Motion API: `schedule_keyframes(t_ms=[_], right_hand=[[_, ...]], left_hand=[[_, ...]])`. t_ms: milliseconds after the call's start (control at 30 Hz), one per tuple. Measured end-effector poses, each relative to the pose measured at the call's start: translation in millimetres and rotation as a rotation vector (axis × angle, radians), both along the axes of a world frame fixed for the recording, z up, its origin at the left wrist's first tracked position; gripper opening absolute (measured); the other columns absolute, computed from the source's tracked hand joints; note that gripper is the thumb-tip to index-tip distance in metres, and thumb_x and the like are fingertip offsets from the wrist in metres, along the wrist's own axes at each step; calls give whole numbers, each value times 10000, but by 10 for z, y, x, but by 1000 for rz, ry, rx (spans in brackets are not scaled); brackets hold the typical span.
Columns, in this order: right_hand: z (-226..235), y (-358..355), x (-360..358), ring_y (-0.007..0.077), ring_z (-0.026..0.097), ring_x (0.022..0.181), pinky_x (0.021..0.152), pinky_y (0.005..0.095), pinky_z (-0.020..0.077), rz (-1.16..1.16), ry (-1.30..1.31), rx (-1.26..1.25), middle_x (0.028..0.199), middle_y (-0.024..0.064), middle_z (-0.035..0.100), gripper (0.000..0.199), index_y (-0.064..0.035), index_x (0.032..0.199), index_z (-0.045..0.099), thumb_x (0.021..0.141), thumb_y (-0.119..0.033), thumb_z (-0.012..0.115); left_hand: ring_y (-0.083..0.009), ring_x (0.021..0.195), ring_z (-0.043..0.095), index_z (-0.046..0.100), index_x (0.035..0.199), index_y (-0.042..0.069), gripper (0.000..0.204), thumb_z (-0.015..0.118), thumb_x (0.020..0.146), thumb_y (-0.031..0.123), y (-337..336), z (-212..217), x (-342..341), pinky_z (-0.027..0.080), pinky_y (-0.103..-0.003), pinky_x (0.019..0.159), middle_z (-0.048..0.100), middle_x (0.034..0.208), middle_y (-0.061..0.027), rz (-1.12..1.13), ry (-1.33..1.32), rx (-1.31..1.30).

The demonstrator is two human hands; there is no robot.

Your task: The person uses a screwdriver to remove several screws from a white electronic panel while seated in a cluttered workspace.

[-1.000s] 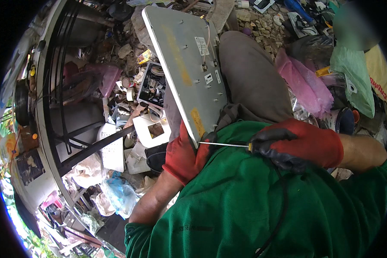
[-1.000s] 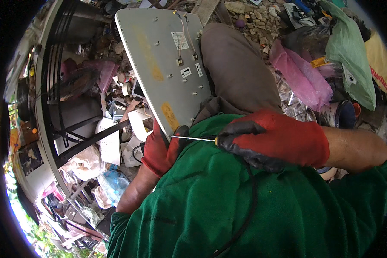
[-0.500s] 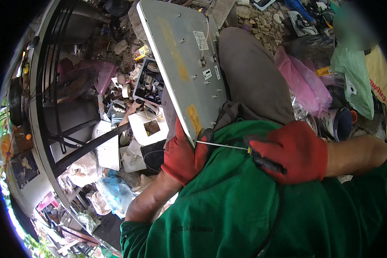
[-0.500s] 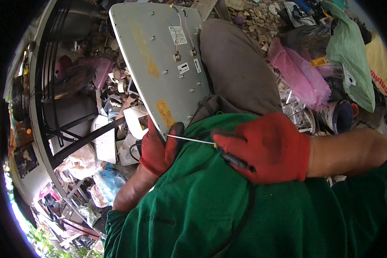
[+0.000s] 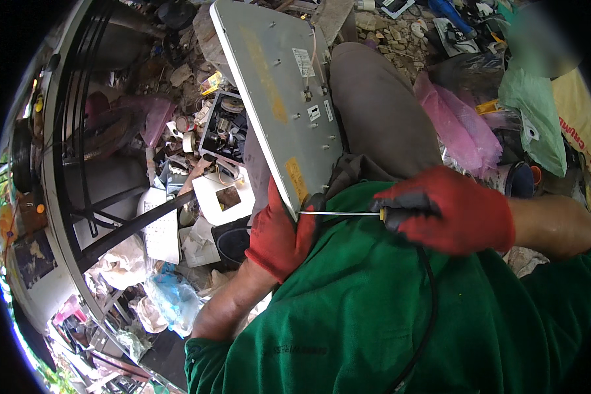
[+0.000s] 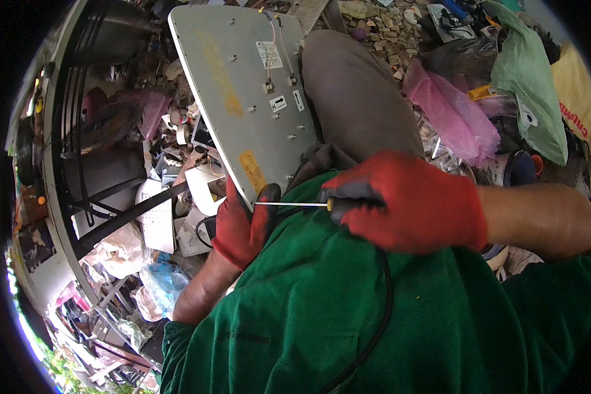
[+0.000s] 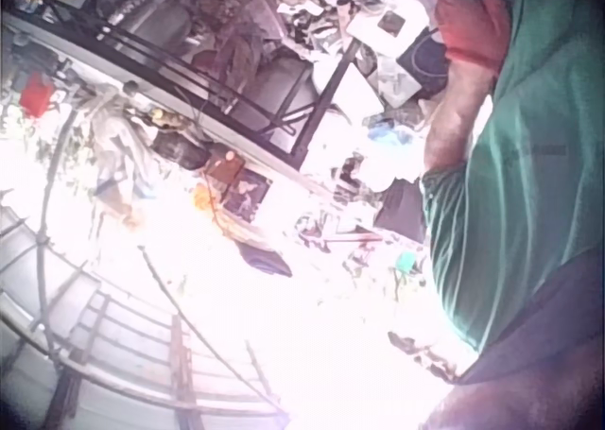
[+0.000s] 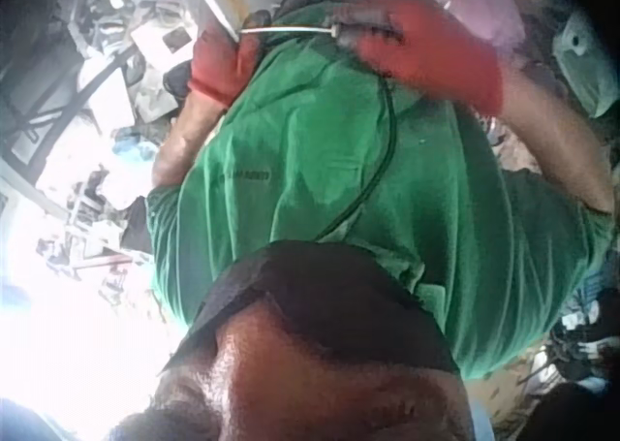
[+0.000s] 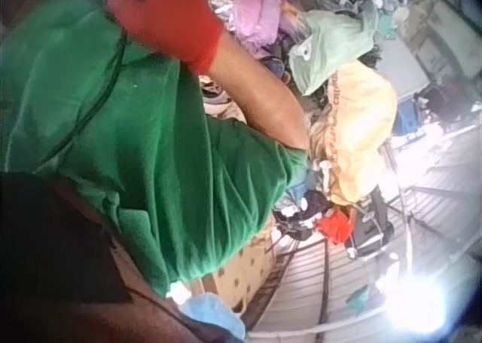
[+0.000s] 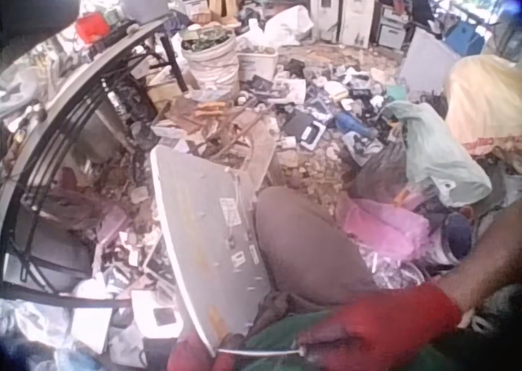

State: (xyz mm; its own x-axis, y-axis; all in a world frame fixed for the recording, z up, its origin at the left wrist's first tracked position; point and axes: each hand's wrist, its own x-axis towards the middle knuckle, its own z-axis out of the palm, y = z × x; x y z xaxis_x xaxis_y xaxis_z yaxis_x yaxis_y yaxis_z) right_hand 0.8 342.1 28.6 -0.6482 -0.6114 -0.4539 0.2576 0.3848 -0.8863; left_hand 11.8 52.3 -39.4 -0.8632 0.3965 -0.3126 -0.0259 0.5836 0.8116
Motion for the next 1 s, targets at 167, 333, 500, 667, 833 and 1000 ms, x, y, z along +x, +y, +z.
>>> schedule_keyframes(t_ms=[167,333,500,667,833,1000], right_hand=[[50,-110,182,288,600,568,498,371,470,208,965,395,692,87,576,307,-44,1035,669,811,-225,778],[52,-90,72,188,638,638,556,312,495,-109,430,-47,759,89,643,333,-12,1117,666,843,-186,740],[280,4,-185,104,619,683,588,259,494,-189,-401,-19,819,86,693,275,8,1112,677,960,-192,566],[511,126,-405,110,611,651,562,249,481,28,-304,-9,775,63,690,351,21,1053,697,989,-257,493],[734,137,-522,146,618,619,544,271,476,-85,-504,103,736,81,668,270,11,969,693,906,-222,570],[468,159,-290,208,574,557,499,296,431,142,722,123,752,99,616,239,8,973,671,824,-178,678]], left_hand=[[-496,1034,659,178,1495,-103,725,590,940,116,-37,-48,20,534,-487,887,650,1146,-336,-4,144,3],[-491,1053,656,184,1500,-99,720,582,950,141,-15,-76,49,531,-484,897,649,1151,-334,36,127,3],[-474,1019,677,241,1493,-87,701,601,948,169,87,86,-85,551,-482,855,670,1117,-317,53,261,41],[-313,991,718,446,1403,-83,501,558,987,172,240,421,-179,540,-379,853,723,1050,-215,215,209,-22],[-450,873,706,332,1463,-73,638,589,956,217,278,444,-182,560,-484,759,696,995,-303,103,299,-144],[-406,907,726,395,1411,-115,549,571,986,184,291,481,-154,554,-448,801,710,1025,-276,119,255,-181]])
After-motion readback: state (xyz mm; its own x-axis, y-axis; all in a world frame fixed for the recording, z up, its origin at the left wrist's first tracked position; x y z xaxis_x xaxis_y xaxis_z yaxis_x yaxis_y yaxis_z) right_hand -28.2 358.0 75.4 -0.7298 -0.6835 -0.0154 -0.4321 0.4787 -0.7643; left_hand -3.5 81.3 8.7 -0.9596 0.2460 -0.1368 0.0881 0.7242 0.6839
